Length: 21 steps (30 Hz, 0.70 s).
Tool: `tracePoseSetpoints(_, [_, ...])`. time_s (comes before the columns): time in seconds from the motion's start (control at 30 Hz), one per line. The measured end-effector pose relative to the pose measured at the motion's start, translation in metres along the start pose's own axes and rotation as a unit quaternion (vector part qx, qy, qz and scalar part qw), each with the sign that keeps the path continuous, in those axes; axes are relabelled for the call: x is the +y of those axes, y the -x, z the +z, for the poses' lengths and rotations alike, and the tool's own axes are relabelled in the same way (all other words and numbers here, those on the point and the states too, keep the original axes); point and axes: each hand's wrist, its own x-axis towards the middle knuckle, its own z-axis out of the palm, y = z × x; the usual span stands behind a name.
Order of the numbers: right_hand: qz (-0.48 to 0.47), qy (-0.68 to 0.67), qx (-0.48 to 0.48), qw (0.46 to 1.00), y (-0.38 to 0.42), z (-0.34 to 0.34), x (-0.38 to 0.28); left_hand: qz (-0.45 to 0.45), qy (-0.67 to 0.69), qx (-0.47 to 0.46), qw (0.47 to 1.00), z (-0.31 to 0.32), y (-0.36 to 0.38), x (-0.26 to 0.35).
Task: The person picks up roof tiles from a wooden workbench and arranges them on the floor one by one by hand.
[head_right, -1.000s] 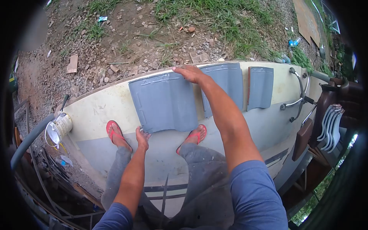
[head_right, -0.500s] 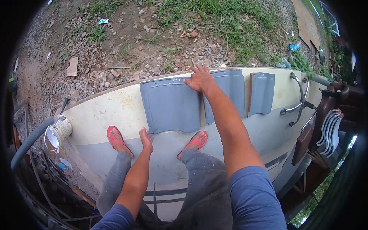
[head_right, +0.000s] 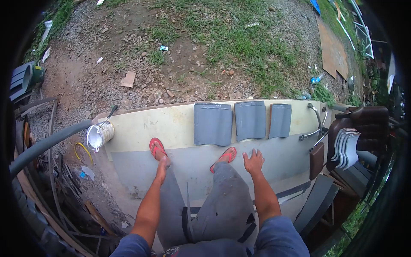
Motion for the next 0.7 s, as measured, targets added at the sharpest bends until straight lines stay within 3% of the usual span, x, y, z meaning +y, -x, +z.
tracePoseSetpoints(0.07, [0.053,-0.005,-0.012,0.998,0.074,-0.037,0.013,0.037,0.038,-0.008,0.999,-0.048,0.027,0.041])
tracePoseSetpoints(0.2, [0.110,0.010,-0.008,0.994,0.209,-0.093,0.032,-0.026,0.031,0.009,0.999,-0.159,0.091,0.099])
tracePoseSetpoints(0.37, [0.228,-0.022,-0.033,0.973,0.337,-0.161,-0.021,-0.043,0.112,0.035,0.992,-0.292,0.192,0.092])
tracePoseSetpoints(0.53, [0.099,0.044,-0.100,0.989,0.352,-0.179,-0.128,-0.112,0.252,0.123,0.953,-0.386,0.320,-0.008])
tracePoseSetpoints(0.6, [-0.062,0.065,-0.160,0.983,0.314,-0.162,-0.178,-0.153,0.283,0.173,0.931,-0.409,0.371,-0.056])
tracePoseSetpoints(0.7, [-0.255,0.015,-0.091,0.962,0.309,-0.175,-0.304,-0.183,0.307,0.238,0.903,-0.422,0.443,-0.097])
